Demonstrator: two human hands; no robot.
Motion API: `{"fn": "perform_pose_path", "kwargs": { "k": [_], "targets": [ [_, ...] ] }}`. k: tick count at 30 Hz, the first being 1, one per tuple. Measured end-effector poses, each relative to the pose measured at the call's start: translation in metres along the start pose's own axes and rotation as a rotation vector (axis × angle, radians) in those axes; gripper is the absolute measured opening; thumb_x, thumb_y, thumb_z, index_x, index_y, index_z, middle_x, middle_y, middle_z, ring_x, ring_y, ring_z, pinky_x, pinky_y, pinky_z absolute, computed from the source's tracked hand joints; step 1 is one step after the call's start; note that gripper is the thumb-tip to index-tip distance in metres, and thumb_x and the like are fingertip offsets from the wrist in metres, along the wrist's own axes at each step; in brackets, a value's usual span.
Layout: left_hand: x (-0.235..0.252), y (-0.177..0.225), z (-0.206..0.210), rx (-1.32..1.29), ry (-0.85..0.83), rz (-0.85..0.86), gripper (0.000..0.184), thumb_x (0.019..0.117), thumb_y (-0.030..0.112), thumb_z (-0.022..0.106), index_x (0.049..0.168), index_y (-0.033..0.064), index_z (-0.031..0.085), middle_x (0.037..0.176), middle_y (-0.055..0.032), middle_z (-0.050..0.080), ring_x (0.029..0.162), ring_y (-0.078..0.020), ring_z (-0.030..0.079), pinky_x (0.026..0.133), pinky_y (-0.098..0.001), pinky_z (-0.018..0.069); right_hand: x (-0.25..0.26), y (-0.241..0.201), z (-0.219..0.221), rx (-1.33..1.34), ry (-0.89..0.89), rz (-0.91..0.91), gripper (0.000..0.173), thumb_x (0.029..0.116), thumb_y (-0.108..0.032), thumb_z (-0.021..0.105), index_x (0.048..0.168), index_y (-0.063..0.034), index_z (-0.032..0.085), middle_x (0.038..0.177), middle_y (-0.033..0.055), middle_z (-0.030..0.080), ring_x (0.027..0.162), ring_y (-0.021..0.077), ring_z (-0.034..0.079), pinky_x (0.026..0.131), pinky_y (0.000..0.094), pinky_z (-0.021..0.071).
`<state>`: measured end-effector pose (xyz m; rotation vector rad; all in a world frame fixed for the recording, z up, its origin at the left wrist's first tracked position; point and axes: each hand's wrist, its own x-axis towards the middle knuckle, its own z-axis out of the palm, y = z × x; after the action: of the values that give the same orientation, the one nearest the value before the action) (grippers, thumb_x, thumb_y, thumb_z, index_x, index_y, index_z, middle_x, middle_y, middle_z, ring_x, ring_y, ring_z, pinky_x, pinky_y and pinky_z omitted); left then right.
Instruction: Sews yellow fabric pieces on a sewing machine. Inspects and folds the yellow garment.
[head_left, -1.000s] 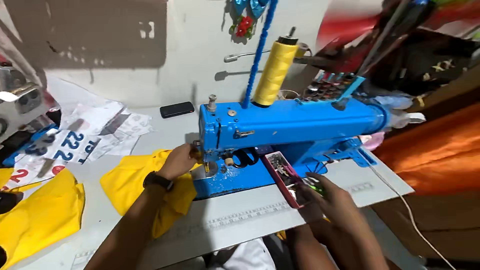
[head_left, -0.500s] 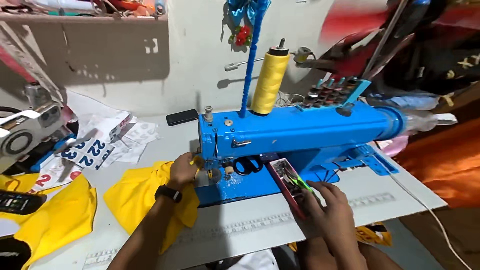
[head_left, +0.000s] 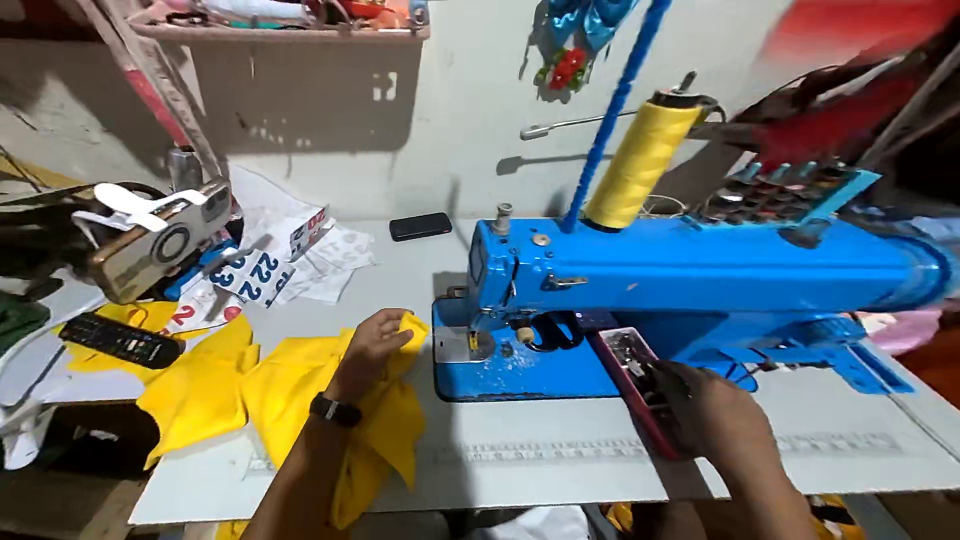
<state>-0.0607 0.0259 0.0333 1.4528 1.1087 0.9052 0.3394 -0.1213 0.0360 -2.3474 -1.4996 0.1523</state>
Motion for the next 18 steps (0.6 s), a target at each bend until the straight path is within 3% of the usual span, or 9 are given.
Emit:
{"fn": "perform_pose_path", "kwargs": {
  "k": [4,7,10,12,14,18],
  "targets": [
    [-0.002,0.002,0.005,-0.033,0.03,-0.028,0.033,0.0941,0.002,0.066,0.126,-0.0024,0.059,0.102,-0.0092,0.072,0.088,-0.0083,0.069,0.08,-0.0262,0.0565,-0.007,-0.001,0.006,-0.032,0.174,0.022,0.026,0.1044,-0.006,0.049,0.108,0.0112,0.068,0.103,0.0357,0.067,0.101,0.0575,0.065,0.082,0.0735,0.0477],
    [-0.004,0.006,0.007,-0.03,0.038,-0.063,0.032,0.0928,-0.001,0.067,0.124,-0.0018,0.06,0.101,-0.0077,0.072,0.085,-0.0059,0.068,0.077,-0.0232,0.0561,-0.028,-0.033,0.003,0.054,0.297,-0.062,0.028,0.1028,-0.005,0.047,0.118,0.0144,0.062,0.107,0.0378,0.064,0.098,0.0569,0.065,0.08,0.0714,0.0495],
    [-0.005,0.009,0.009,0.033,0.051,-0.074,0.033,0.092,0.0,0.069,0.124,-0.0002,0.061,0.101,-0.0066,0.072,0.083,-0.0052,0.067,0.076,-0.0229,0.0557,-0.058,-0.105,0.014,0.24,0.077,-0.2,0.034,0.1062,-0.011,0.044,0.126,0.0109,0.059,0.104,0.0308,0.068,0.091,0.0471,0.069,0.078,0.0639,0.0548],
    [-0.006,0.009,0.01,0.076,0.065,-0.059,0.035,0.0909,0.0,0.07,0.125,0.0004,0.061,0.1,-0.0067,0.071,0.081,-0.0056,0.067,0.075,-0.0236,0.0557,-0.063,-0.147,0.035,0.33,-0.116,-0.23,0.039,0.1068,-0.029,0.05,0.121,0.0048,0.063,0.097,0.0221,0.07,0.085,0.0389,0.071,0.073,0.0587,0.0566],
    [-0.008,0.01,0.011,0.088,0.072,-0.048,0.039,0.0899,-0.001,0.071,0.127,0.0004,0.059,0.099,-0.0066,0.07,0.08,-0.0063,0.067,0.074,-0.0244,0.0563,-0.058,-0.178,0.054,0.293,-0.19,-0.243,0.047,0.103,-0.041,0.057,0.115,0.0037,0.066,0.093,0.0205,0.07,0.082,0.0388,0.071,0.071,0.0577,0.0564],
    [-0.01,0.009,0.007,0.049,0.057,-0.015,0.04,0.0899,0.0,0.071,0.128,0.0004,0.058,0.098,-0.0054,0.07,0.08,-0.0055,0.068,0.074,-0.0237,0.057,-0.037,-0.218,0.064,0.103,-0.278,-0.233,0.047,0.1066,-0.041,0.047,0.115,0.0014,0.066,0.095,0.021,0.072,0.09,0.0403,0.072,0.075,0.0567,0.0553]
  ]
}}
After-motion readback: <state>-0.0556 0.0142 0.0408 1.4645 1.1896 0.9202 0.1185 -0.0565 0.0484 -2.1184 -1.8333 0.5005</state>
